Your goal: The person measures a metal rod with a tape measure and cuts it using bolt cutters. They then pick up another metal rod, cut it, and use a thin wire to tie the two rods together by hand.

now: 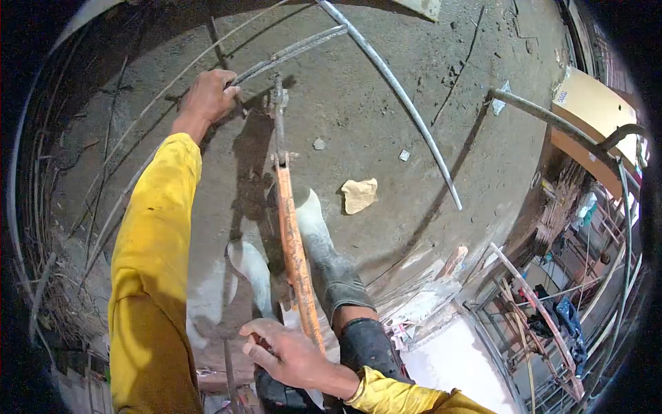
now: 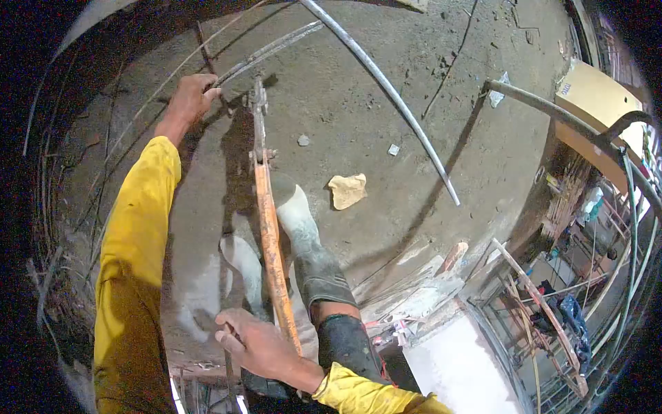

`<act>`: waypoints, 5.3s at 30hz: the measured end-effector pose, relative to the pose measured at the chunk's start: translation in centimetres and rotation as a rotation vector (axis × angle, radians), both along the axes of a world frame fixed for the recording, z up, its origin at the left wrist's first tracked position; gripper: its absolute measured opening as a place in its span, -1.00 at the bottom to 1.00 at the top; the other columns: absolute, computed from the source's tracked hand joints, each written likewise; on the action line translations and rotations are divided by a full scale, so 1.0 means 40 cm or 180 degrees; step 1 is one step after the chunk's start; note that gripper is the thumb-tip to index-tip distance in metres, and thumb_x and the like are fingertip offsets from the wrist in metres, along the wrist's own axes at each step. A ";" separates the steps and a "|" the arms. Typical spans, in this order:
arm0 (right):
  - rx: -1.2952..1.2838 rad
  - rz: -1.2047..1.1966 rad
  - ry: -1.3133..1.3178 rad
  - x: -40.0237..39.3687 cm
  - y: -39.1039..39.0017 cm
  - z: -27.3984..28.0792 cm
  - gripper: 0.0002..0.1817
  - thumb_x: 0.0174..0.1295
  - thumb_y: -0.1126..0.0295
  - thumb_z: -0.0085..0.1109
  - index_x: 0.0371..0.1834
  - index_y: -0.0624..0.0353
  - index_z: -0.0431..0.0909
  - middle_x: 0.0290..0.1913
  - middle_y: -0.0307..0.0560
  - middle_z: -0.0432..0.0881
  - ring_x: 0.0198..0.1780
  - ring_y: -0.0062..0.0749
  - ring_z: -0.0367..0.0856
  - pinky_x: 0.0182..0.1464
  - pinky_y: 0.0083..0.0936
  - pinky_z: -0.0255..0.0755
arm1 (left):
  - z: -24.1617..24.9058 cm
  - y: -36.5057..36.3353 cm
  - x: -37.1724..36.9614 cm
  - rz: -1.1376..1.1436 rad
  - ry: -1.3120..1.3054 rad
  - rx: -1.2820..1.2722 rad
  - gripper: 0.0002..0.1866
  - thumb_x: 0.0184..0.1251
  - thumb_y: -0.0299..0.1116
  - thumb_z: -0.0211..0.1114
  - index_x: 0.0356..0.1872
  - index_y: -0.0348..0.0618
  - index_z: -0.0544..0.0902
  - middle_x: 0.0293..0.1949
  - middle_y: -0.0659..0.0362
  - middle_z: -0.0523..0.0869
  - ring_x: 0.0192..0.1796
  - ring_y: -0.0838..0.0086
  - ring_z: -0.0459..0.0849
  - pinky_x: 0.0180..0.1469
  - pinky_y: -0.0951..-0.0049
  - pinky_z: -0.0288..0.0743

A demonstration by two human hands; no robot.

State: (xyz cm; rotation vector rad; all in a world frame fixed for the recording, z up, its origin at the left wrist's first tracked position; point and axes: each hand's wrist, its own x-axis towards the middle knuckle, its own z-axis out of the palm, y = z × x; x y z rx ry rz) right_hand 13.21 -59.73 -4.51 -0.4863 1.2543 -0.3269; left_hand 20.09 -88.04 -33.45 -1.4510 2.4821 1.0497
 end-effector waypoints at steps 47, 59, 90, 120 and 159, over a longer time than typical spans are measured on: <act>-0.0158 0.0114 -0.0012 -0.028 -0.036 0.016 -0.72 0.24 0.32 0.09 -0.05 0.21 0.46 -0.22 0.06 0.54 -0.15 -0.03 0.56 -0.13 -0.32 0.43 | -0.114 0.086 -0.094 0.0633 0.0361 -0.0399 -0.56 0.08 -0.47 0.26 0.07 -0.23 0.50 0.03 -0.08 0.51 0.13 0.04 0.46 0.19 0.20 0.34; -0.0037 0.0436 0.1047 -0.059 -0.037 0.006 -0.73 0.18 0.39 0.17 -0.11 0.31 0.48 -0.28 0.04 0.53 -0.32 -0.31 0.57 -0.28 -0.51 0.42 | -0.033 0.379 0.471 0.1408 -0.0650 -0.1076 -0.40 0.07 -0.44 0.29 0.21 -0.14 0.38 0.19 0.05 0.44 0.31 0.21 0.31 0.34 0.05 0.07; -0.0242 0.0357 0.1243 -0.066 -0.006 -0.049 -0.72 0.24 0.32 0.07 -0.09 0.27 0.45 -0.22 0.12 0.55 -0.18 -0.02 0.57 -0.15 -0.28 0.45 | -0.064 0.223 0.603 -0.0065 -0.0921 -0.0281 -0.73 0.20 -0.38 0.20 -0.08 -0.17 0.58 -0.11 -0.08 0.60 -0.06 0.01 0.56 0.02 0.16 0.44; -0.0242 0.0326 0.0998 -0.072 -0.017 -0.044 -0.68 0.29 0.29 0.09 -0.05 0.33 0.44 -0.23 0.07 0.52 -0.23 -0.28 0.57 -0.18 -0.44 0.45 | -0.141 0.168 0.513 0.0450 -0.0352 -0.0007 -0.76 0.15 -0.36 0.21 -0.19 -0.23 0.64 -0.20 -0.12 0.65 -0.10 -0.02 0.60 -0.04 0.17 0.45; 0.1721 -0.0680 0.1497 -0.012 0.152 -0.049 -0.81 0.09 0.48 0.23 -0.39 0.22 0.36 -0.66 -0.29 0.38 -0.73 -0.63 0.34 -0.70 -0.64 0.26 | 0.419 0.927 0.227 0.2759 0.1011 0.2718 -0.58 0.22 -0.36 0.18 0.12 -0.22 0.49 -0.01 -0.03 0.64 0.02 0.33 0.63 0.07 0.38 0.46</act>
